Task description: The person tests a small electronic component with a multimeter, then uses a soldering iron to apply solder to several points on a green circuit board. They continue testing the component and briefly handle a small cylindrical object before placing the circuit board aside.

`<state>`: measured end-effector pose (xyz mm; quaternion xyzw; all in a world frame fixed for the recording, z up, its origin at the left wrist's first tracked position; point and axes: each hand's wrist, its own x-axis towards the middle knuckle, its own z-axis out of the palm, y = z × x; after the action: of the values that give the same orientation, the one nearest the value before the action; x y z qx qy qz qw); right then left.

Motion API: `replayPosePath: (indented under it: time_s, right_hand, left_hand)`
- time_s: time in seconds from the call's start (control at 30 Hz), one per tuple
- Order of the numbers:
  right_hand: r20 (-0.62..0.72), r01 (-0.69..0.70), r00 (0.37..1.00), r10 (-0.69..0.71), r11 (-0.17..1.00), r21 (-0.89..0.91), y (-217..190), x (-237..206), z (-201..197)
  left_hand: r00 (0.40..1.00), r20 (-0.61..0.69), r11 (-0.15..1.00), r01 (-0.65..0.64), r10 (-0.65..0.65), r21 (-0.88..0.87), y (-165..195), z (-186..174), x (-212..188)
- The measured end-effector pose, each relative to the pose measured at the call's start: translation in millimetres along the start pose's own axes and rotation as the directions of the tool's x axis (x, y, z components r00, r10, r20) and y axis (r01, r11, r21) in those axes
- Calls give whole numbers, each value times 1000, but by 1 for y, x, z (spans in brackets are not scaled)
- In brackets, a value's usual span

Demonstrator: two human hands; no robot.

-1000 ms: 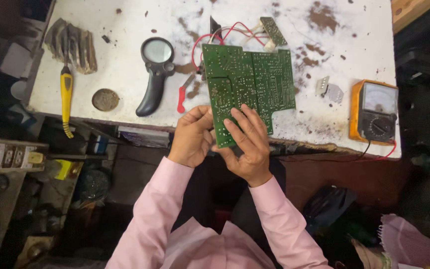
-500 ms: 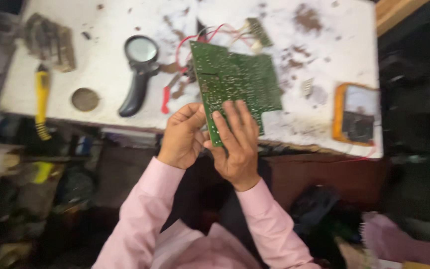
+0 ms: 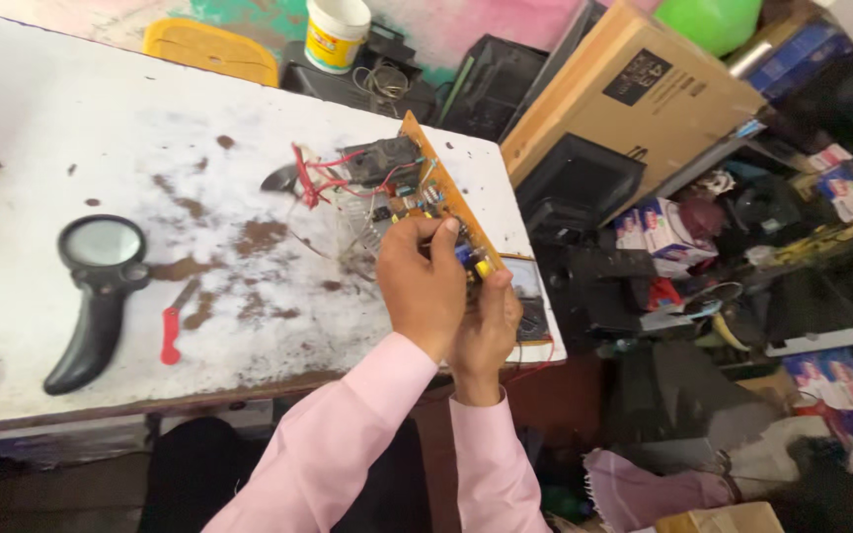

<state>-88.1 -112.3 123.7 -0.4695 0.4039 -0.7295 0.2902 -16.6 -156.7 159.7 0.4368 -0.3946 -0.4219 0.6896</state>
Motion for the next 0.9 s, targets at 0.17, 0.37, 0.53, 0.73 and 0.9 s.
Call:
replayPosePath:
  time_s: [0.17,0.37,0.53,0.73,0.9]
  right_hand:
    - [-28,-10,1000,9,999,-32,-2,13,-12]
    - [-22,-20,1000,19,999,-29,-7,20,-14]
    - [23,-35,999,33,998,54,-8,20,-16]
    - [27,-26,999,24,996,87,-5,17,-17]
    - [37,-11,999,8,997,80,-7,14,-12]
  left_hand:
    - [991,13,990,-134,133,45,-1,18,-4]
    - [990,65,990,-129,125,64,3,20,-3]
    - [991,122,997,-38,46,-67,14,12,-5]
    - [973,114,978,-205,201,29,18,5,-5]
    - [976,125,974,-192,177,118,18,3,-2]
